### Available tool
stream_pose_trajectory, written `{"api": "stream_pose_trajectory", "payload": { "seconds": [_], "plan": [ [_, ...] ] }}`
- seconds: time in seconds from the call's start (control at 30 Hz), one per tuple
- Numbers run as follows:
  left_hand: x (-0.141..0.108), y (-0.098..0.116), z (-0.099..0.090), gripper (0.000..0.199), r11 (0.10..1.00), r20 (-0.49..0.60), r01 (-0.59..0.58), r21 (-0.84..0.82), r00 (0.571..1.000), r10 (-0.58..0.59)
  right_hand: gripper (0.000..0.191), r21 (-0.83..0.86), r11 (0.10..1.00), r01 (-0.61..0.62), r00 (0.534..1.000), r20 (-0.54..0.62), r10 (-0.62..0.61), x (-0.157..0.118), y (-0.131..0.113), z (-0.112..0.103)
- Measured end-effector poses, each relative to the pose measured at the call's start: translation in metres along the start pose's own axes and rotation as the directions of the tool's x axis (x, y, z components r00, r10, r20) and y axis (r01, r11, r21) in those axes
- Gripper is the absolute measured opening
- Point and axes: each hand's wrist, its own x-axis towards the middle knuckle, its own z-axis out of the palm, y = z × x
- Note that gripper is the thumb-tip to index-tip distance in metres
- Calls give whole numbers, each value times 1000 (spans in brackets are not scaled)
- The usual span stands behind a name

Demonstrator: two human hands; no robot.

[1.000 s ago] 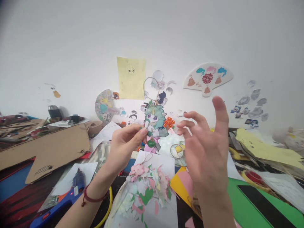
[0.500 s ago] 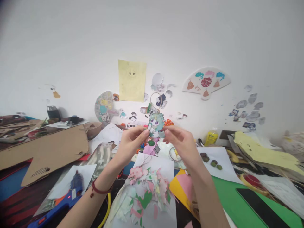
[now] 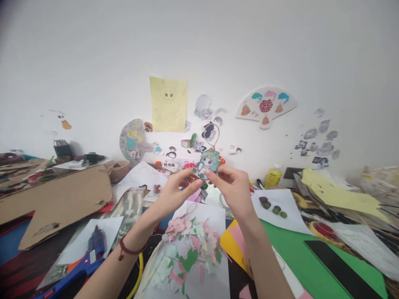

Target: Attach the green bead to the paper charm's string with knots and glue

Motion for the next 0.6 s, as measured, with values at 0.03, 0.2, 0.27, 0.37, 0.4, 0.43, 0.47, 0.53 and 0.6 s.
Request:
{"api": "stream_pose_trajectory", "payload": {
  "seconds": [0.03, 0.2, 0.27, 0.37, 0.4, 0.43, 0.47, 0.53, 0.6],
  "plan": [
    [0, 0, 0, 35, 1000, 14, -7, 26, 1000, 7, 23, -5, 1000, 1, 1000, -9, -1, 0, 0, 0],
    [1, 11, -18, 34, 980, -80, 10, 200, 997, 6, 29, -36, 999, 3, 999, -52, -5, 0, -2, -2],
    [-1, 20, -35, 37, 953, -182, 54, 297, 983, 1, 31, -53, 999, -2, 999, -47, -1, 0, -3, -3],
    [-18, 35, -66, 49, 743, -262, 120, 658, 962, 77, 32, -81, 996, -21, 1000, -18, 20, -5, -4, -3],
    [-30, 37, -78, 53, 620, -261, 162, 768, 963, 72, 33, -97, 995, -20, 1000, -12, 19, -7, -5, -2],
    [-46, 39, -89, 55, 500, -274, 222, 837, 961, 32, 33, -119, 993, -13, 1000, -8, 12, -9, -7, -1],
    [-65, 38, -99, 55, 398, -317, 308, 864, 947, -43, 32, -179, 983, 26, 1000, -11, -29, -12, -8, 1],
    [-110, 33, -116, 51, 197, -405, 462, 865, 874, -269, 31, -249, 966, 69, 996, -33, -80, -17, -12, 9],
    [-158, 24, -124, 39, 105, -442, 508, 855, 820, -365, 28, -177, 984, 1, 999, -41, -9, -21, -16, 20]
  ]
}}
